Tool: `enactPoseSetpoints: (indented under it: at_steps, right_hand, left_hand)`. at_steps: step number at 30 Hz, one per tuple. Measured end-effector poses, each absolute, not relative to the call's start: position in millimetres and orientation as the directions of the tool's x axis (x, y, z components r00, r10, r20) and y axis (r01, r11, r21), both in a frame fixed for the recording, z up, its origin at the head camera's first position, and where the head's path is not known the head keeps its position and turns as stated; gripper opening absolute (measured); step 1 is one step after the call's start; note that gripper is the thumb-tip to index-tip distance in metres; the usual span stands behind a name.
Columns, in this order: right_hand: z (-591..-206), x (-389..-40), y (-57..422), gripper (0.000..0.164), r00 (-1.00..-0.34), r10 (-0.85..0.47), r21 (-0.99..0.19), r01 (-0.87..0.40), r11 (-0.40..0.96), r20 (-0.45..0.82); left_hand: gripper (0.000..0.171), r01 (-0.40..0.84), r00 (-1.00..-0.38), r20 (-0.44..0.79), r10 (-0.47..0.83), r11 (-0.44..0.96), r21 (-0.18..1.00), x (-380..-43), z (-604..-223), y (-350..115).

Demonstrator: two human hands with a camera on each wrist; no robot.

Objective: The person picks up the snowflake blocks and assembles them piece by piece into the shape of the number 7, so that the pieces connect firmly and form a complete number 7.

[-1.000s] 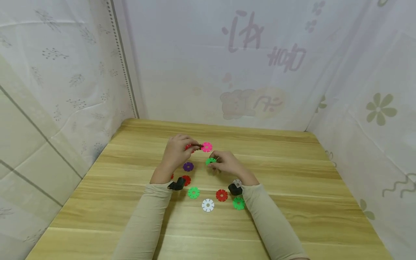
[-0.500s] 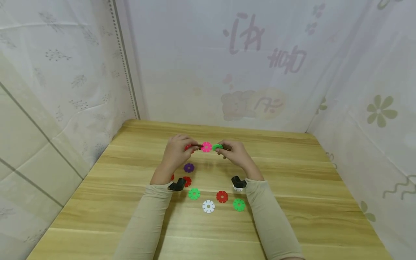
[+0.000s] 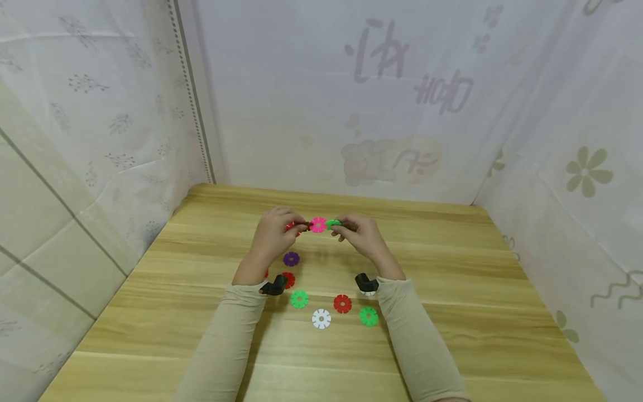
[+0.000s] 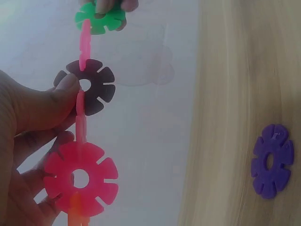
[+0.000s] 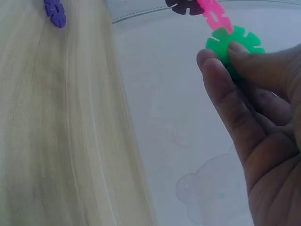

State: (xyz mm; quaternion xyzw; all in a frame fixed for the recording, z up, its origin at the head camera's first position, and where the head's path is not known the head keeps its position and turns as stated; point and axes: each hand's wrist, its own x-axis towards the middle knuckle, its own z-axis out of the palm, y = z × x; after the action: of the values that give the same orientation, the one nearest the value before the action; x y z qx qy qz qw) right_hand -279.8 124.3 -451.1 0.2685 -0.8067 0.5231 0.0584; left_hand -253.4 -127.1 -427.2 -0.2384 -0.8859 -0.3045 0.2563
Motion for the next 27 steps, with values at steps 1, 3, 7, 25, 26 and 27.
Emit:
enactPoseSetpoints:
  at_steps: [1, 3, 7, 25, 26, 27]
  right_hand:
    - [-451.3, -279.6, 124.3, 0.011, -0.844, -0.368, -0.809, -0.505, 0.301, 0.389]
    - [-451.3, -278.8, 123.7, 0.011, -0.831, -0.362, -0.797, -0.530, 0.290, 0.422]
    - [-448.8, -276.1, 120.9, 0.011, -0.809, -0.341, -0.753, -0.577, 0.314, 0.478]
    - [-444.9, -272.3, 111.6, 0.008, -0.664, -0.287, -0.539, -0.737, 0.408, 0.691]
    - [-443.3, -271.5, 111.2, 0.007, -0.651, -0.287, -0.519, -0.745, 0.418, 0.703]
    - [-442.0, -270.9, 110.8, 0.007, -0.639, -0.288, -0.503, -0.753, 0.424, 0.713]
  left_hand:
    - [0.006, 0.578, -0.754, 0.602, 0.263, 0.701, 0.417, -253.1, -426.9, -126.8]
    - [0.006, 0.576, -0.749, 0.612, 0.252, 0.705, 0.414, -252.6, -426.5, -125.8]
    - [0.006, 0.581, -0.726, 0.651, 0.222, 0.704, 0.408, -251.5, -425.8, -122.9]
    - [0.006, 0.630, -0.612, 0.784, 0.103, 0.663, 0.405, -251.8, -427.4, -111.1]
    - [0.006, 0.630, -0.612, 0.785, 0.097, 0.659, 0.410, -251.9, -427.2, -111.1]
    - [0.006, 0.630, -0.614, 0.784, 0.092, 0.655, 0.417, -251.8, -426.9, -111.1]
